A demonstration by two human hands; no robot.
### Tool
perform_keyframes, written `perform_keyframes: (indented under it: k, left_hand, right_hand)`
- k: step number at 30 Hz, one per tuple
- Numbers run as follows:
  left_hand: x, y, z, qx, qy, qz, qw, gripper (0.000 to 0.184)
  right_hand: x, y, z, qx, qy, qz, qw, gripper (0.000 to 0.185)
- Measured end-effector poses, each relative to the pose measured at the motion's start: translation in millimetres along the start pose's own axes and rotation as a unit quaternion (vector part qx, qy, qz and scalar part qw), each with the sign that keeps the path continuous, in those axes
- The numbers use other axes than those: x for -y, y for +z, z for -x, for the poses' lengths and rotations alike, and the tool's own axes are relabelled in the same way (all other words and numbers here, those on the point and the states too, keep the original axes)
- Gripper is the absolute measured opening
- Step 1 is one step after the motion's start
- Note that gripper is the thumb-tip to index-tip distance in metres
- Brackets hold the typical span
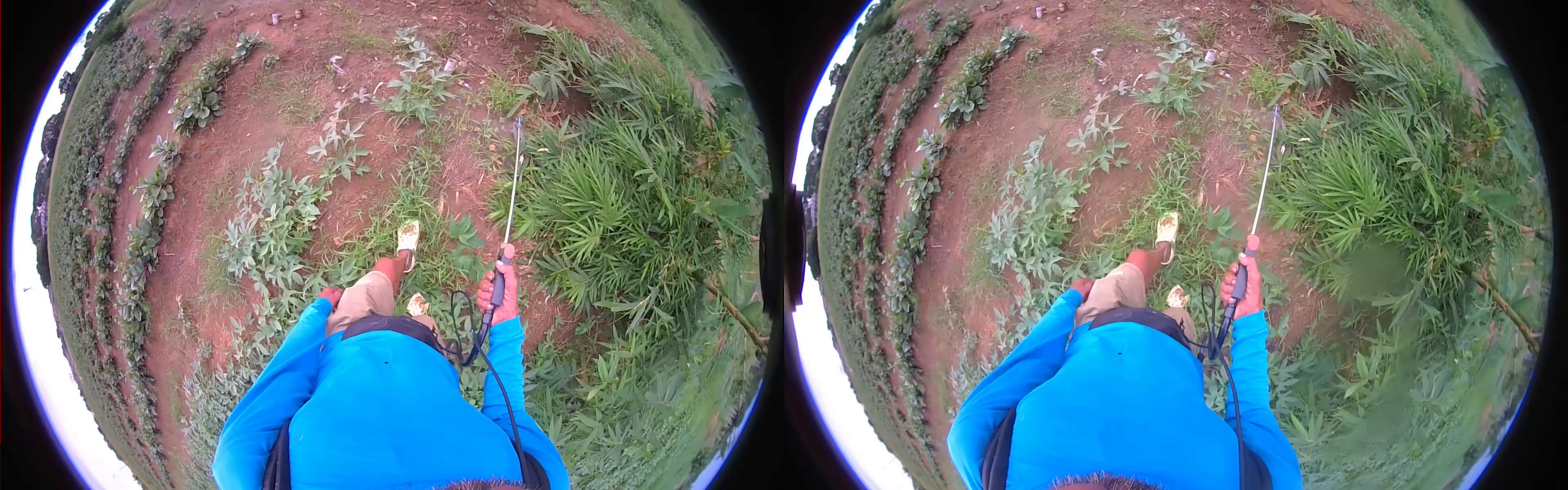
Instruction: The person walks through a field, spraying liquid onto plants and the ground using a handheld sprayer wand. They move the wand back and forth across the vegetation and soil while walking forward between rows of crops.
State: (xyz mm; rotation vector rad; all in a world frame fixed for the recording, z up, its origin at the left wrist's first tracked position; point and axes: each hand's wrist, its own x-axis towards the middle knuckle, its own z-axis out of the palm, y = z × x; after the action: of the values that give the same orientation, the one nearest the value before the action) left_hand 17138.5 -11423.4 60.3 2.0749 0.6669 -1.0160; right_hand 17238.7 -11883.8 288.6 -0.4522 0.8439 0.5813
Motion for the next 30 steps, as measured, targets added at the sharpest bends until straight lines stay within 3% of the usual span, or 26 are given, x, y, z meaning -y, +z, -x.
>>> perform_keyframes:
  k: [3, 4, 7, 11, 14, 17, 21, 27, 30]
  left_hand:
    - [-27.6, 1.3, -29.3, 0.09, 0.005, 0.086, 0.992, 0.036]
    - [-48.0, -3.4, -37.0, 0.112, -0.041, 0.141, 0.983, 0.034]
    - [-107.3, -18.2, -76.6, 0.112, -0.059, 0.161, 0.979, 0.03]
    - [-175.8, -40.2, -134.4, 0.122, -0.001, 0.278, 0.953, 0.026]
    - [-221.8, -66.3, -166.4, 0.113, 0.048, 0.29, 0.949, 0.024]
    - [-248.6, -87.2, -201.2, 0.094, 0.04, 0.298, 0.949, 0.025]
    - [-256.7, -117.0, -216.1, 0.096, 0.068, 0.332, 0.936, 0.025]
    - [-233.4, -135.0, -204.9, 0.047, -0.012, 0.337, 0.94, 0.026]
    - [-209.8, -117.9, -197.0, 0.047, -0.082, 0.303, 0.948, 0.024]
  right_hand:
    - [40.2, 3.2, -32.2, -0.029, -0.05, 0.004, 0.998, 0.034]
    - [54.4, 12.0, -40.6, -0.059, -0.065, 0.002, 0.996, 0.035]
    - [94.7, 41.9, -66.4, -0.089, -0.097, 0.02, 0.991, 0.038]
    - [152.1, 84.7, -99.9, -0.083, -0.09, 0.007, 0.992, 0.038]
    - [187.1, 107.4, -124.8, 0.052, -0.05, -0.033, 0.997, 0.041]
    - [201.0, 131.1, -140.9, 0.08, -0.025, -0.026, 0.996, 0.042]
    - [200.8, 167.4, -137.2, 0.1, 0.025, -0.03, 0.994, 0.041]
    - [196.4, 203.7, -127.9, 0.138, 0.143, -0.025, 0.98, 0.04]
    - [198.5, 219.3, -125.6, 0.125, 0.253, -0.003, 0.959, 0.038]
